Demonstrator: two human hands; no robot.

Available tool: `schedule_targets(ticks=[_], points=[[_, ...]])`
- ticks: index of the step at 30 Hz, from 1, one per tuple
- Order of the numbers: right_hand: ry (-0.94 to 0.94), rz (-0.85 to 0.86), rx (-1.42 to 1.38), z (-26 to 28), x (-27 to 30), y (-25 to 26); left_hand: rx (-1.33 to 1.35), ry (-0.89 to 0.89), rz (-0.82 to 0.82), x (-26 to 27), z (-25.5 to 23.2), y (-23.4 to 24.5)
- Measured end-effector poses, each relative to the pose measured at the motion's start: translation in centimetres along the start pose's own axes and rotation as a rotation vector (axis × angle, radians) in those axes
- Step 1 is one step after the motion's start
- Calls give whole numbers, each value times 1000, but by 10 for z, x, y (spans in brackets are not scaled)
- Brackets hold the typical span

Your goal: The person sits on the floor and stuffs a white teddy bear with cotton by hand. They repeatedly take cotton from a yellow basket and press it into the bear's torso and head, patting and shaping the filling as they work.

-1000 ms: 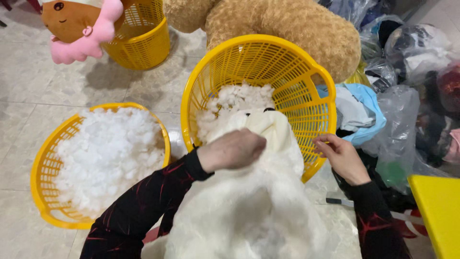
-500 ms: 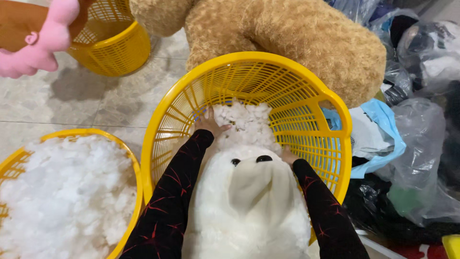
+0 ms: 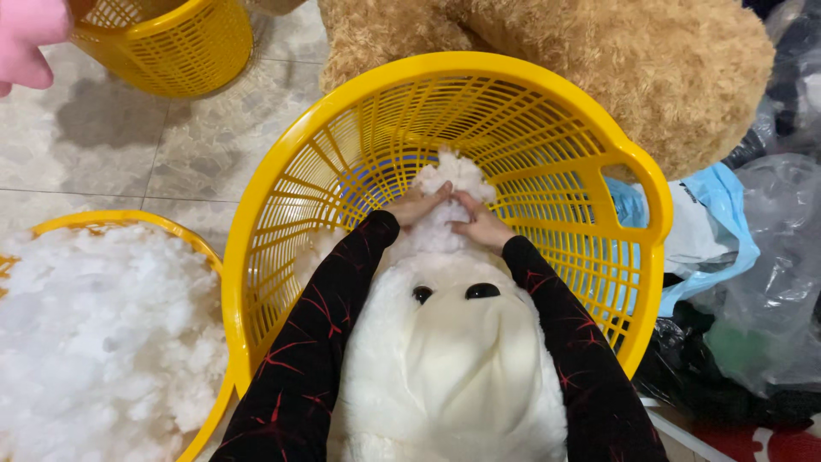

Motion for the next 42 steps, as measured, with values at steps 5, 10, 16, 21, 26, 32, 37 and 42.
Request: schedule_targets(ticks=[5,10,16,21,26,32,37,42], points=[[16,180,25,49,33,-3,117,-302,-419,23,-49,39],[-52,113,491,66,75,30,23,-514,-617,77,-82,58],[-188,-484,503,152,147,93,100,-595,-563,160,-122,91],[119,-534,-178,281,222,70,650,-709,-128,275,-164,60],[124,-105,-772,339,320,-13,935,-667,377,426,-157,-6],[19,-3,-908,353,428,-97,352,-822,111,543,-103,-59],[264,-165,50,386,459,-138,-65,-924,-99,576,-72,-99],[298,-439,483,375,462,-160,-249,-1033,-253,590,-72,-104]])
Point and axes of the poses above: each hand's wrist, its own x-axis away from the middle knuckle, its own y-axis out of the back of the hand, z = x × y, the point moved 9 cm from there along -x, towards the middle knuckle, and after that the axes turned 5 degrees about y, right-handed, at the moved point
